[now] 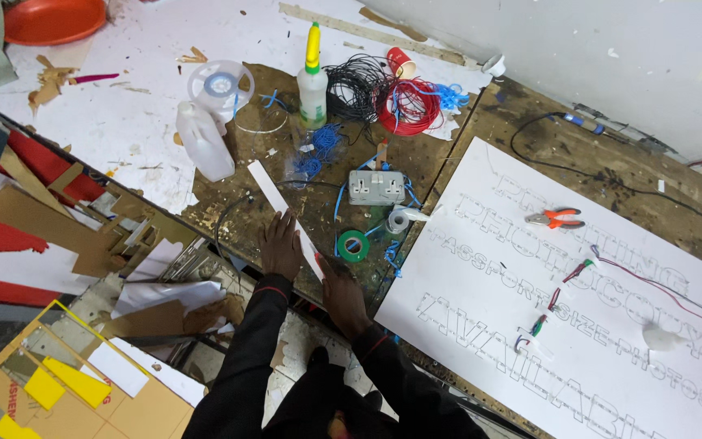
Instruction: The person strips the insulation from the ends of red and green wires using pliers. They then twist the exposed wire strands together and connect them to a small white electrical component on a workbench.
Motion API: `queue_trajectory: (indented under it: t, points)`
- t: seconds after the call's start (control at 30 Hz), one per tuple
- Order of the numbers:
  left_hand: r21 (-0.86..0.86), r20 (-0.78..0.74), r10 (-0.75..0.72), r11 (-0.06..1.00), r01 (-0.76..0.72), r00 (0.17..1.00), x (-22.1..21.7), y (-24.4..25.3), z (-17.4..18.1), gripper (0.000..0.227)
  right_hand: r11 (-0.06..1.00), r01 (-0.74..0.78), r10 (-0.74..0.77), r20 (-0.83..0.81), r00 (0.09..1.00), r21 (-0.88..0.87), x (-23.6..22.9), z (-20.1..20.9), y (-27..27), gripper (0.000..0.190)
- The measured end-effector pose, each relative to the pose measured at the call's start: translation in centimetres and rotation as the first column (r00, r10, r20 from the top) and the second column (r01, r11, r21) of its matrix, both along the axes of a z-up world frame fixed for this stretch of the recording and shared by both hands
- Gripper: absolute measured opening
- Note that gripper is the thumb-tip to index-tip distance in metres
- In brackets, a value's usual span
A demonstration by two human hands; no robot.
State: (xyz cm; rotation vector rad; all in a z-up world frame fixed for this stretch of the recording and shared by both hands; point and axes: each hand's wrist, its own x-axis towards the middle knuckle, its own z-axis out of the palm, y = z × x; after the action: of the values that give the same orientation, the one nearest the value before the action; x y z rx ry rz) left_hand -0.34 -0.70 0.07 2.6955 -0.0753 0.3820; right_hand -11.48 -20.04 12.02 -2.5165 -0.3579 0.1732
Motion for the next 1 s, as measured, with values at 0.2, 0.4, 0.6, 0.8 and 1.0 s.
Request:
queue_trajectory:
  t: [0.2,0.4,0.6,0.8,1.0]
  points:
    - [0.024,-0.154,0.013,1.000,-0.009,0.988,-0.1,-0.1,0.6,0.061,0.999,-0.043,0.043,0.009,0.999,-0.001,1.0,-3.1,-0.4,0.069]
    - [0.074,-0.155,0.048,0.997,-0.037,0.987,0.5,-0.2,-0.7,0.065,0.998,-0.058,0.056,-0.067,0.996,-0.027,0.5,3.5,0.1,0.064]
    - [0.192,-0.176,0.059,0.981,-0.024,0.983,0.9,-0.5,-1.2,0.062,0.985,-0.045,-0.005,-0.280,0.960,-0.170,-4.4,3.2,-5.6,0.064]
    - [-0.056,-0.016,0.022,0.998,-0.023,1.000,0.1,-0.4,1.3,0.057,0.973,0.117,-0.173,-0.295,0.940,-0.198,-5.5,2.8,-8.7,0.047]
    - [-0.345,0.432,-0.027,0.918,0.193,0.902,-1.9,-0.1,4.4,0.053,0.993,0.000,-0.029,0.238,0.971,0.121,8.8,-4.9,-6.2,0.074]
